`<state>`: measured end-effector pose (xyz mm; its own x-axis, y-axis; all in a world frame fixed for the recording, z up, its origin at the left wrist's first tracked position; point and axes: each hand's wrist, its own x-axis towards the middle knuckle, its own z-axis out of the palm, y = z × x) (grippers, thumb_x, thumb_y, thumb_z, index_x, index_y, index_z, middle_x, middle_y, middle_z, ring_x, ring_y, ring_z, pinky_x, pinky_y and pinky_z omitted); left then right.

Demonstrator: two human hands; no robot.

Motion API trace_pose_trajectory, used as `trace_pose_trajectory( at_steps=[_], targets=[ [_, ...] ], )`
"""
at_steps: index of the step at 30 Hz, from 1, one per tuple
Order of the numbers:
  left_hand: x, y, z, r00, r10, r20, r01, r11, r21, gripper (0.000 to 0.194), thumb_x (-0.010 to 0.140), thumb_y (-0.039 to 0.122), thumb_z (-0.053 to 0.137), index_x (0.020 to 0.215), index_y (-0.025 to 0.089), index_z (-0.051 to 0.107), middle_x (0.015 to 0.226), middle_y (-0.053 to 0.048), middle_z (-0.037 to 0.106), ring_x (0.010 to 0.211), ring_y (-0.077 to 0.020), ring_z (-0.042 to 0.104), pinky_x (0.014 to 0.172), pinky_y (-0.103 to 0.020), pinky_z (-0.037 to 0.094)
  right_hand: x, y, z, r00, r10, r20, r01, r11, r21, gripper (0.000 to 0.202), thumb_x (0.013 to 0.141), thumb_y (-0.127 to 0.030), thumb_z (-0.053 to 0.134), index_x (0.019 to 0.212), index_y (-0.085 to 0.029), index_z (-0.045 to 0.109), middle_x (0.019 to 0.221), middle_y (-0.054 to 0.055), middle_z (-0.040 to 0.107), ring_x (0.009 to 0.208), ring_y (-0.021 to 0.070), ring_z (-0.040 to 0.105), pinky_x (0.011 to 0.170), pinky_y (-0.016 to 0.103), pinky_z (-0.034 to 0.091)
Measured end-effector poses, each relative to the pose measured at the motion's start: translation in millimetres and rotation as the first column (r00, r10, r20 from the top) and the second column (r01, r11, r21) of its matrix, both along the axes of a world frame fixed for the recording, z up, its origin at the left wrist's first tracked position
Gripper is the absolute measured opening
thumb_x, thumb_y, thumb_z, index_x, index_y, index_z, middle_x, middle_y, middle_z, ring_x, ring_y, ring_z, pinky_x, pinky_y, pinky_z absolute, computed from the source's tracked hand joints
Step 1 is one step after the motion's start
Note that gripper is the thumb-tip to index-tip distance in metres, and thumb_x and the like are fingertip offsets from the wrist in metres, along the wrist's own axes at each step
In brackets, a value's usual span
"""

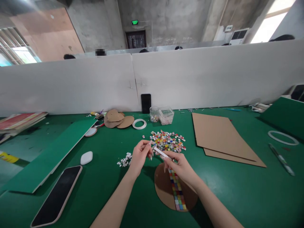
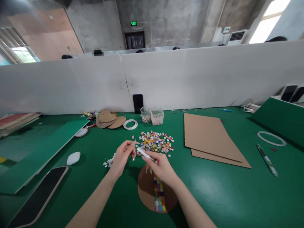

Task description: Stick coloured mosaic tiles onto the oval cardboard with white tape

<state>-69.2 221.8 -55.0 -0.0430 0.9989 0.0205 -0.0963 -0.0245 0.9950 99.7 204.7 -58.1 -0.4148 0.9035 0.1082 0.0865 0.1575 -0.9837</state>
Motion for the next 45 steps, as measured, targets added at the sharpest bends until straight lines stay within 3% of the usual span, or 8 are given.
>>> trace_pose_trajectory(
  at_steps=[6, 10, 15, 20, 25, 32, 38, 45],
  targets=[
    [-3.7, -2.1, 6.2, 0.995, -0.077, 0.061, 0.083, 0.991, -0.107, 0.034, 0.074, 0.042, 0.061, 0.087, 0.011, 0.064, 0.054, 0.003, 0.052, 0.044, -0.0066, 0.046, 0.041, -0.019, 0.036, -0.3, -1.5, 0.5, 0.994, -0.012, 0.108, 0.004, 0.997, 0.074, 0.033, 0.087, -0.038, 0.046, 0.109, -0.02, 0.064, 0.061, 0.001, 0.063, 0.051, 0.0142, 0.053, 0.05, 0.025, 0.043],
    [-7.5, -4.3, 10.9, 0.987, -0.158, -0.021, 0.152, 0.975, -0.159, 0.043, 0.08, 0.049, 0.05, 0.091, 0.01, 0.067, 0.055, 0.0, 0.055, 0.045, -0.0077, 0.048, 0.043, -0.019, 0.036, 2.6, -0.7, 2.8, 0.984, -0.034, 0.177, 0.014, 0.994, 0.111, 0.036, 0.088, -0.038, 0.044, 0.111, -0.02, 0.064, 0.067, 0.003, 0.067, 0.052, 0.0144, 0.055, 0.048, 0.024, 0.044],
    [-13.8, -4.7, 11.3, 0.943, -0.308, -0.13, 0.288, 0.946, -0.15, 0.039, 0.084, 0.045, 0.047, 0.093, 0.013, 0.068, 0.059, -0.001, 0.059, 0.049, -0.009, 0.05, 0.047, -0.02, 0.039, 4.9, -1.9, 9.7, 0.967, -0.023, 0.255, -0.02, 0.986, 0.164, 0.034, 0.088, -0.035, 0.043, 0.112, -0.02, 0.063, 0.072, 0.003, 0.069, 0.055, 0.0153, 0.057, 0.053, 0.024, 0.044],
    [-15.4, -4.4, 9.8, 0.918, -0.361, -0.164, 0.337, 0.928, -0.156, 0.036, 0.085, 0.041, 0.045, 0.094, 0.013, 0.067, 0.062, -0.002, 0.059, 0.049, -0.0093, 0.049, 0.046, -0.02, 0.038, 5.8, -1.3, 10.9, 0.943, -0.022, 0.331, -0.044, 0.981, 0.19, 0.034, 0.089, -0.032, 0.041, 0.114, -0.02, 0.062, 0.069, 0.003, 0.069, 0.055, 0.0159, 0.057, 0.055, 0.024, 0.043],
    [-13.7, -5.3, 11.1, 0.903, -0.369, -0.22, 0.339, 0.926, -0.164, 0.032, 0.084, 0.039, 0.048, 0.086, 0.013, 0.066, 0.061, -0.002, 0.059, 0.049, -0.0085, 0.047, 0.046, -0.019, 0.036, 6.7, 0.1, 10.1, 0.924, -0.027, 0.38, -0.066, 0.971, 0.23, 0.031, 0.089, -0.029, 0.04, 0.106, -0.022, 0.065, 0.068, 0.002, 0.068, 0.054, 0.0149, 0.055, 0.055, 0.023, 0.041],
    [-9.4, -4.2, 12.5, 0.898, -0.344, -0.275, 0.31, 0.937, -0.159, 0.028, 0.082, 0.039, 0.049, 0.083, 0.014, 0.062, 0.057, 0.002, 0.054, 0.05, -0.0092, 0.047, 0.05, -0.02, 0.038, 6.0, 1.8, 3.0, 0.938, -0.035, 0.346, -0.031, 0.983, 0.183, 0.035, 0.089, -0.034, 0.041, 0.114, -0.022, 0.062, 0.072, 0.003, 0.07, 0.053, 0.0157, 0.058, 0.055, 0.024, 0.041],
    [-5.5, -5.3, 11.0, 0.871, -0.263, -0.415, 0.265, 0.963, -0.055, 0.028, 0.086, 0.04, 0.042, 0.07, 0.019, 0.052, 0.05, 0.007, 0.042, 0.046, -0.0088, 0.04, 0.049, -0.02, 0.033, 4.7, 2.8, 1.3, 0.936, -0.061, 0.346, -0.004, 0.983, 0.185, 0.032, 0.089, -0.036, 0.04, 0.089, -0.018, 0.067, 0.059, 0.0, 0.063, 0.048, 0.0129, 0.051, 0.047, 0.022, 0.034],
    [-1.9, -2.6, 4.3, 0.883, -0.246, -0.399, 0.261, 0.965, -0.018, 0.026, 0.087, 0.039, 0.041, 0.075, 0.019, 0.052, 0.055, 0.005, 0.05, 0.052, -0.0106, 0.046, 0.054, -0.021, 0.037, 3.1, 4.0, -3.8, 0.931, -0.111, 0.349, 0.036, 0.976, 0.216, 0.032, 0.089, -0.038, 0.041, 0.079, -0.018, 0.064, 0.057, -0.002, 0.057, 0.047, 0.011, 0.046, 0.046, 0.022, 0.029]
  ],
)
